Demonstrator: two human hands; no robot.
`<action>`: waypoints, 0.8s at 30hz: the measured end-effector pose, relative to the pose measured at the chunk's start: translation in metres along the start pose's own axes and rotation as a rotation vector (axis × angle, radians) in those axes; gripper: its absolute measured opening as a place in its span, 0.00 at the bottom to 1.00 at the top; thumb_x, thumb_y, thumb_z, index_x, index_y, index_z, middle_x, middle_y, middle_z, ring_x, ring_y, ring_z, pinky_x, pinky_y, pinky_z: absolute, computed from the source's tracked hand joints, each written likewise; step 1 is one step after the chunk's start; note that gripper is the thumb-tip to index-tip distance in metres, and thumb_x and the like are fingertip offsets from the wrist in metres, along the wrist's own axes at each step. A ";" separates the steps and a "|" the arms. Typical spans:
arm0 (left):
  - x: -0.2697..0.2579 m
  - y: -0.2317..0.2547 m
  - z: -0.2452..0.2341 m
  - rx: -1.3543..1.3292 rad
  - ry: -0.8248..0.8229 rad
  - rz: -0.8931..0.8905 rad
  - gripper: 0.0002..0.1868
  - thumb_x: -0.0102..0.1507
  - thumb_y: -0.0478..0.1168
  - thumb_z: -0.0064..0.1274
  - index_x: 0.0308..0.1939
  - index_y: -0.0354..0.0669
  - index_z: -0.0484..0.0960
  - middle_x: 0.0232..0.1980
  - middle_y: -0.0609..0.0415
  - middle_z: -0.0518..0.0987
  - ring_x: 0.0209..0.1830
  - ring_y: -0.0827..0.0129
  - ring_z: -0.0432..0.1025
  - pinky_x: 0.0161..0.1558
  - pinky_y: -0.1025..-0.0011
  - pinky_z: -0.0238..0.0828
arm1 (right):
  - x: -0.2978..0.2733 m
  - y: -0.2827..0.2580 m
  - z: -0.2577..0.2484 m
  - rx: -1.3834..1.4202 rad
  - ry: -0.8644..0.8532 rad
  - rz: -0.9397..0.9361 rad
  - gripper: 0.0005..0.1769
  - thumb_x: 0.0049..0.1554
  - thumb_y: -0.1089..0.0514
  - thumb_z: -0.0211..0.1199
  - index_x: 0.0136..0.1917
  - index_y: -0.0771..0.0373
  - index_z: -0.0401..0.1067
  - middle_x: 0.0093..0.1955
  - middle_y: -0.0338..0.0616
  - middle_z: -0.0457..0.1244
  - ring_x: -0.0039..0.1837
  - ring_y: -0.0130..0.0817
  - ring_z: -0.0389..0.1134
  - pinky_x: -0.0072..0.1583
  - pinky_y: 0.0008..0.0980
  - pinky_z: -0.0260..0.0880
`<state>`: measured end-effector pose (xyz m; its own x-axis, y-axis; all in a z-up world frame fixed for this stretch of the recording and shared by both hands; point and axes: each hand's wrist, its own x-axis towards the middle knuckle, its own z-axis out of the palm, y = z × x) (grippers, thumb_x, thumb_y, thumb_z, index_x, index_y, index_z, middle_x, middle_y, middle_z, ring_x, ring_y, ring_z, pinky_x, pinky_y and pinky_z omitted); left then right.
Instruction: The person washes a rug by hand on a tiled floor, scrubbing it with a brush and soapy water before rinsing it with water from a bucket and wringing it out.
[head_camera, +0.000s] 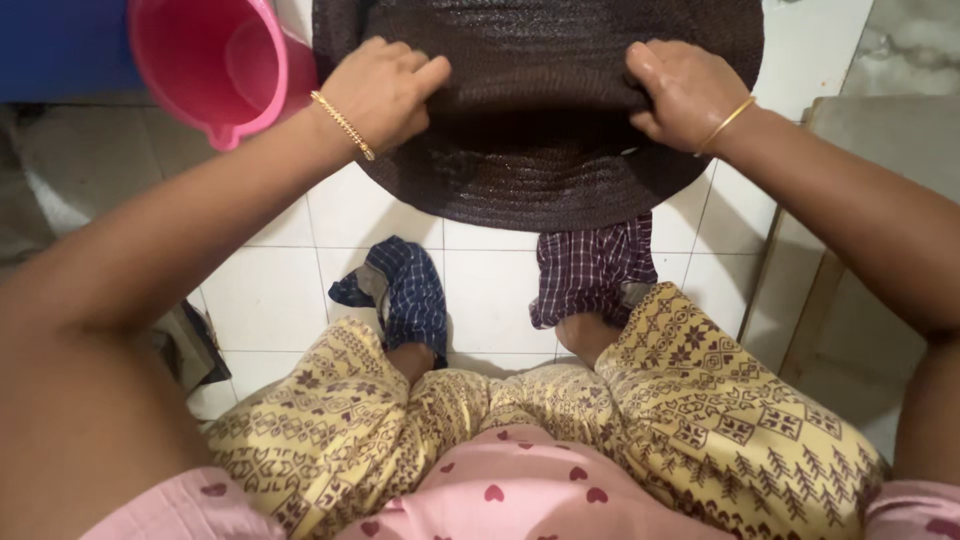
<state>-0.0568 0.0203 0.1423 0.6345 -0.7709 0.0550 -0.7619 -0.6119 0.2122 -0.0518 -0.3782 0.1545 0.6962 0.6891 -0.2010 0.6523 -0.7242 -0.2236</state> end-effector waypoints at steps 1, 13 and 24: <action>-0.004 0.001 0.003 -0.029 -0.086 0.015 0.16 0.56 0.39 0.56 0.47 0.41 0.75 0.37 0.50 0.79 0.42 0.56 0.76 0.44 0.56 0.74 | 0.001 -0.002 -0.004 -0.001 0.002 -0.005 0.24 0.48 0.53 0.72 0.52 0.67 0.66 0.46 0.52 0.64 0.50 0.50 0.69 0.50 0.45 0.72; -0.039 0.027 0.057 -0.080 -0.192 -0.106 0.15 0.62 0.40 0.57 0.51 0.39 0.82 0.56 0.51 0.77 0.58 0.56 0.70 0.55 0.59 0.70 | -0.022 -0.023 0.058 -0.040 -0.342 0.056 0.25 0.58 0.43 0.63 0.57 0.65 0.71 0.54 0.54 0.67 0.53 0.49 0.72 0.51 0.43 0.76; -0.027 0.012 0.068 -0.253 -0.187 -0.309 0.34 0.52 0.46 0.70 0.59 0.38 0.78 0.63 0.43 0.74 0.62 0.49 0.66 0.62 0.58 0.65 | 0.000 -0.017 0.099 -0.245 -0.325 -0.074 0.09 0.64 0.55 0.61 0.55 0.61 0.70 0.55 0.50 0.68 0.51 0.45 0.74 0.49 0.41 0.76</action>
<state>-0.0924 0.0219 0.0774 0.7754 -0.5916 -0.2208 -0.4698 -0.7741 0.4243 -0.0924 -0.3638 0.0639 0.5394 0.6829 -0.4927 0.7764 -0.6299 -0.0230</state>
